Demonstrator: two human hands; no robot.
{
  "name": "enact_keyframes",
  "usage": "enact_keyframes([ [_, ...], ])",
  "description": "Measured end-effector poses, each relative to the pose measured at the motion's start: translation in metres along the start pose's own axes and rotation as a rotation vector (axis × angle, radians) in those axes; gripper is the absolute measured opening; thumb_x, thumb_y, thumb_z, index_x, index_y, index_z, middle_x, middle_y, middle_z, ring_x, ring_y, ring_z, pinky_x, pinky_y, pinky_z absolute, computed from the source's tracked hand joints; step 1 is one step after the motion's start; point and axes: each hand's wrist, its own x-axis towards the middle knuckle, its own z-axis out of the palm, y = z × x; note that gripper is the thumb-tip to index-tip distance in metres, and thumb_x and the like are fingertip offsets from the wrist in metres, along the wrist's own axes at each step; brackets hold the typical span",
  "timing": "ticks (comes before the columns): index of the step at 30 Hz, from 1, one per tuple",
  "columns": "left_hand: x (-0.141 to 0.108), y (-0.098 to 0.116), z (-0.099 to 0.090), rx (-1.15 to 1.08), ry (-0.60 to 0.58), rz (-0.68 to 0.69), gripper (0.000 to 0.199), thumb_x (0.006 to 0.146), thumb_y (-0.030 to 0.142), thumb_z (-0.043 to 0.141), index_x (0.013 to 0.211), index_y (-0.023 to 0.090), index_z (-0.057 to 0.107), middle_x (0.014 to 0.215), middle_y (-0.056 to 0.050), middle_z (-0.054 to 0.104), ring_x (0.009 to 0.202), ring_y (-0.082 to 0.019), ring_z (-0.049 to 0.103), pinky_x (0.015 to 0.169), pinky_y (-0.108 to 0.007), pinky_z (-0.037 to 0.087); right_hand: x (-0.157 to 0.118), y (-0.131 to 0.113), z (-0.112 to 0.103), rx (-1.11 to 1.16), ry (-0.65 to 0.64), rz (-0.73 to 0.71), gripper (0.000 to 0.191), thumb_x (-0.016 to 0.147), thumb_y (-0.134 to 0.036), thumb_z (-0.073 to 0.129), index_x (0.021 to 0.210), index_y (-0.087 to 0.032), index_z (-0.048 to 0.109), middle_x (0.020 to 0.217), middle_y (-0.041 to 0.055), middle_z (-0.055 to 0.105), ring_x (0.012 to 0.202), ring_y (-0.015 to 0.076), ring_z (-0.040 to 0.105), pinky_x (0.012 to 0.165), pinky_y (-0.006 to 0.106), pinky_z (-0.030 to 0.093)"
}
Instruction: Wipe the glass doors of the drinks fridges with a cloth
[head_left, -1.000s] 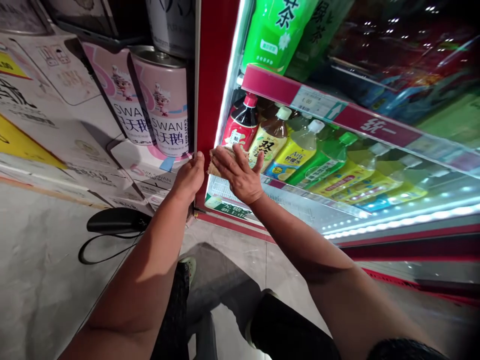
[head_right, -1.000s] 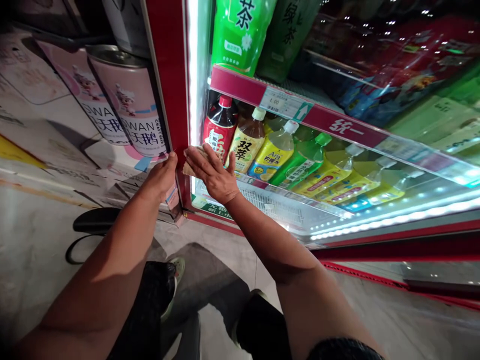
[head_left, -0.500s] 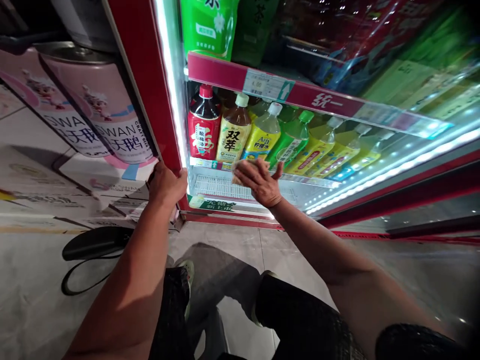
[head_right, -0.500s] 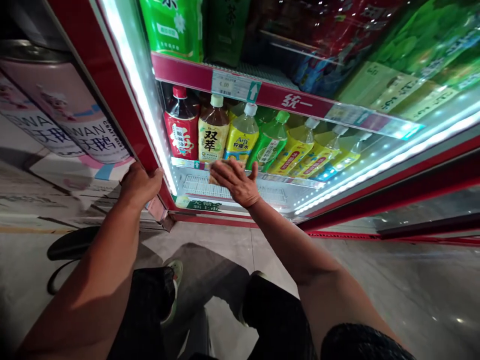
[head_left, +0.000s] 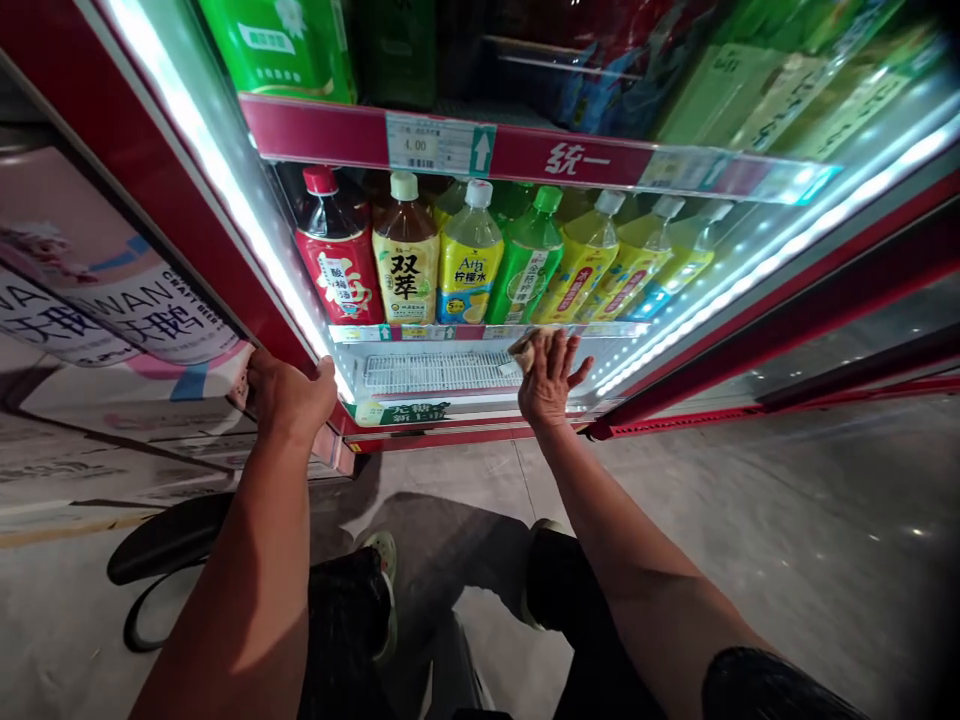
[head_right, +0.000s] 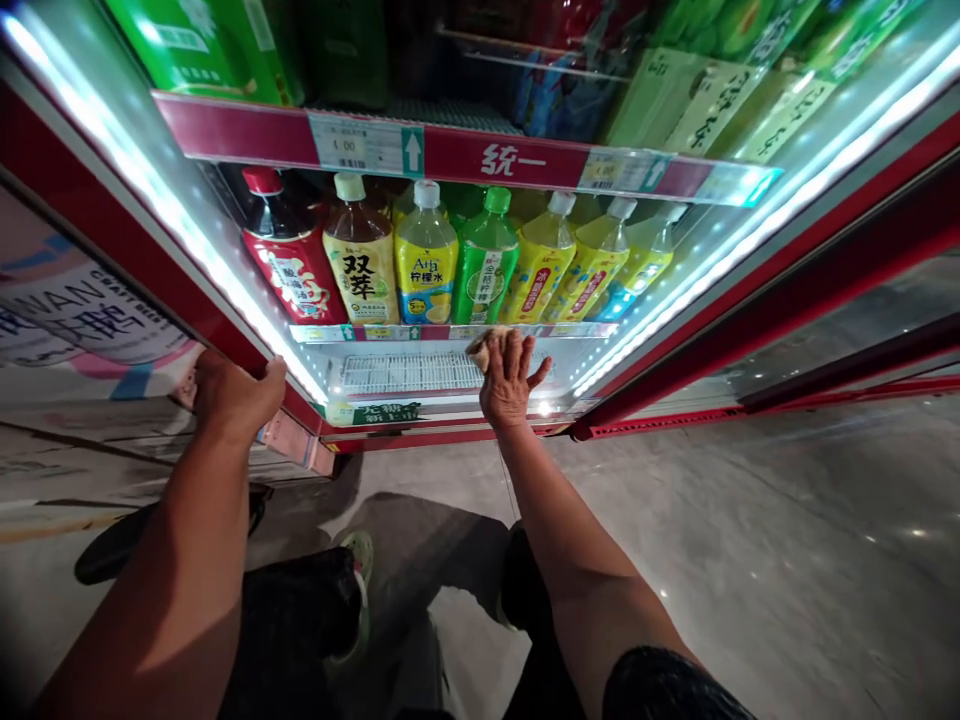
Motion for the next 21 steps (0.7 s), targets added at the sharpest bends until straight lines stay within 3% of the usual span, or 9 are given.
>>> enact_keyframes([
  [3, -0.001, -0.004, 0.007, 0.003, 0.036, 0.017, 0.082, 0.082, 0.04, 0.069, 0.144, -0.004, 0.04, 0.147, -0.038, 0.047, 0.142, -0.05, 0.044, 0.115, -0.064, 0.039, 0.008, 0.01, 0.001, 0.072, 0.067, 0.287, 0.064, 0.097, -0.025, 0.038, 0.16, -0.012, 0.038, 0.169, 0.0243, 0.026, 0.162, 0.0312, 0.013, 0.124, 0.072, 0.013],
  [6, -0.001, -0.005, 0.01, 0.03, 0.057, 0.027, 0.082, 0.082, 0.041, 0.071, 0.144, -0.003, 0.04, 0.148, -0.039, 0.045, 0.144, -0.051, 0.043, 0.116, -0.065, 0.038, -0.003, 0.024, 0.017, 0.159, 0.126, 0.519, 0.071, 0.097, -0.027, 0.032, 0.164, -0.007, 0.02, 0.169, 0.0292, 0.019, 0.162, 0.0295, 0.012, 0.122, 0.068, 0.024],
  [11, 0.001, 0.0, 0.001, 0.103, -0.014, 0.042, 0.08, 0.085, 0.044, 0.066, 0.144, -0.006, 0.042, 0.147, -0.04, 0.048, 0.142, -0.051, 0.047, 0.117, -0.064, 0.038, -0.014, 0.044, 0.054, 0.217, 0.209, 0.709, 0.082, 0.095, -0.027, 0.025, 0.158, 0.012, -0.008, 0.163, 0.0425, 0.014, 0.159, 0.0339, 0.024, 0.119, 0.064, 0.035],
  [13, 0.003, 0.003, -0.007, 0.12, -0.082, 0.043, 0.078, 0.087, 0.045, 0.064, 0.142, -0.008, 0.045, 0.14, -0.041, 0.054, 0.135, -0.052, 0.053, 0.113, -0.065, 0.042, -0.007, 0.047, 0.064, 0.208, 0.24, 0.714, 0.082, 0.094, -0.024, 0.022, 0.155, 0.015, -0.017, 0.159, 0.0454, 0.022, 0.153, 0.0342, 0.038, 0.117, 0.063, 0.038],
  [16, 0.005, 0.006, -0.019, 0.177, -0.142, 0.039, 0.076, 0.089, 0.047, 0.06, 0.137, -0.011, 0.05, 0.13, -0.043, 0.06, 0.126, -0.055, 0.059, 0.106, -0.067, 0.045, 0.009, 0.041, 0.069, 0.196, 0.279, 0.617, 0.079, 0.094, -0.016, 0.016, 0.157, 0.007, -0.025, 0.157, 0.038, 0.036, 0.137, 0.0267, 0.059, 0.117, 0.052, 0.044],
  [19, 0.0, 0.01, -0.029, 0.207, -0.163, 0.112, 0.07, 0.092, 0.049, 0.054, 0.135, -0.006, 0.055, 0.126, -0.04, 0.064, 0.123, -0.054, 0.062, 0.103, -0.067, 0.048, 0.025, 0.023, 0.067, 0.195, 0.287, 0.409, 0.077, 0.095, -0.011, 0.015, 0.16, -0.002, -0.025, 0.156, 0.0303, 0.045, 0.127, 0.0221, 0.067, 0.114, 0.046, 0.048],
  [21, -0.007, 0.013, -0.037, 0.2, -0.172, 0.179, 0.068, 0.093, 0.051, 0.051, 0.136, -0.002, 0.057, 0.127, -0.036, 0.066, 0.124, -0.052, 0.062, 0.103, -0.065, 0.049, 0.032, 0.0, 0.062, 0.198, 0.265, 0.211, 0.075, 0.098, -0.013, 0.016, 0.16, -0.002, -0.024, 0.157, 0.0304, 0.044, 0.132, 0.0216, 0.064, 0.114, 0.047, 0.048],
])
